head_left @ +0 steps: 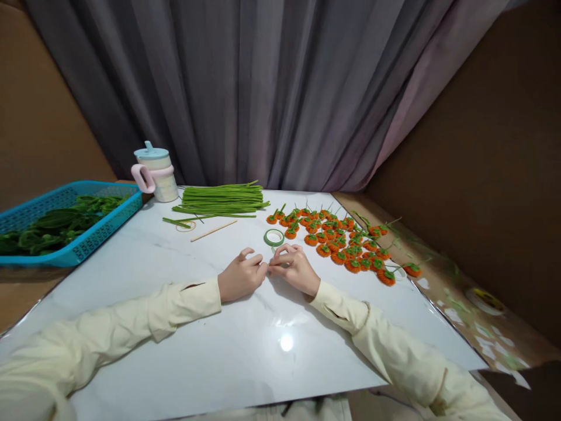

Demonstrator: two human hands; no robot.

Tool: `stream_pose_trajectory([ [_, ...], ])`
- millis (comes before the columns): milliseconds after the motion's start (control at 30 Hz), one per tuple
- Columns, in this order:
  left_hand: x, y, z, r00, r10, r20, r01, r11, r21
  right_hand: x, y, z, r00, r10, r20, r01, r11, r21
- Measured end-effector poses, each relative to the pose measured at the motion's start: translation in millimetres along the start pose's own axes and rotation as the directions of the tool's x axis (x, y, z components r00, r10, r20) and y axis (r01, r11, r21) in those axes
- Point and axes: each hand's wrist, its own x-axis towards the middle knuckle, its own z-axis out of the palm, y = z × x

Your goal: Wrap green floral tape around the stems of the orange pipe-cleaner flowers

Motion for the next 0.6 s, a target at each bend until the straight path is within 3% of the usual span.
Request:
stream_pose_trajectory([
  [100,3.1,1.9,0.8,0.999,0.009,-0.037,-0.009,1.0,0.017,0.7,-3.7,0.3,1.0,-0.009,0.009,0.009,1.0,-0.027],
  [233,6.7,4.3,0.7,0.998,0.023,-0.063,-0.021,0.999,0.035,-1.2,-6.2,3.1,0.992,-0.124,-0.017,0.122,0.987,-0.104],
  [433,10.9,8.8,0.3,0.997,-0.014,-0.071,0.016,0.999,0.038,-4.7,-6.1,7.7,0.921,-0.389,-0.035,0.354,0.869,-0.346],
  [600,11.8,10.5,0.4,0.997,-0.02,-0.072,0.023,0.999,0.044,-4.5,-3.9,8.0,0.884,-0.468,-0.021,0.411,0.796,-0.444],
])
